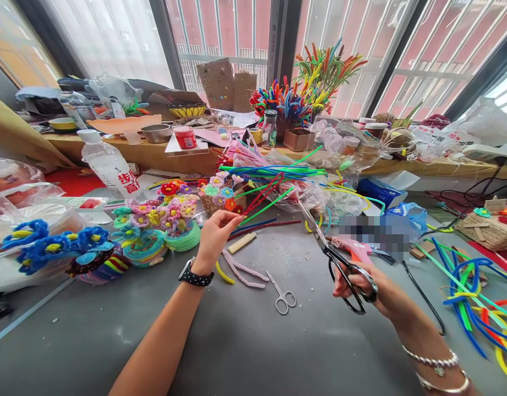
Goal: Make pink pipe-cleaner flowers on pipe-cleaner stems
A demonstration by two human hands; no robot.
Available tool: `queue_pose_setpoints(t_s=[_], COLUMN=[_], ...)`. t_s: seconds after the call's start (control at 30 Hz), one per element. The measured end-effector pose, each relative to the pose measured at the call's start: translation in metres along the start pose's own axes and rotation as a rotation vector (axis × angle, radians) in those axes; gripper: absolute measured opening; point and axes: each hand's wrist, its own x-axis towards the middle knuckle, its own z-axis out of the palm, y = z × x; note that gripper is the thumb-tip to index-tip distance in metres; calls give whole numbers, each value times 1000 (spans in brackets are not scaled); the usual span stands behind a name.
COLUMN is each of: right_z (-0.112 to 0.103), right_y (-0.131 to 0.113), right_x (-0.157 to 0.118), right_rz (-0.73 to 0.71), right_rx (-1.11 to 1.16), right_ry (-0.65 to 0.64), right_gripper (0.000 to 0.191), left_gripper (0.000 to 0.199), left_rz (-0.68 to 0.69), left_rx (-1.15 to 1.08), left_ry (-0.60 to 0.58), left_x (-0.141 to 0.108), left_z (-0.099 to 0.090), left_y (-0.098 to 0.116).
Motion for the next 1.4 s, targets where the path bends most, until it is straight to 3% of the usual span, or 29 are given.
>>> queue_pose_setpoints(t_s=[0.17,0.3,0.53,0.7,1.0,1.17,1.4], right_z=[12,16,30,37,33,33,24], right_y=[-3,7,12,12,11,9,14], right_x=[29,32,26,30,25,23,21], right_rz=[-162,-297,-311,-323,-306,-328,-353], right_rx=[58,123,233,268,313,375,383], right_ry=[26,-100,-344,-411,-388,-375,-190], right_gripper=[33,49,52,53,54,54,62], left_gripper=[27,25,20,17,14,11,10], left_rz=[25,38,79,109,262,349,435], left_rx=[38,61,53,58,37,77,80], left_ry=[0,-8,-44,-71,-214,-236,-254], left_x=[0,-1,-3,-4,-6,-10,-12], left_z=[1,1,5,6,11,14,19], left_y=[0,0,5,7,9,12,11])
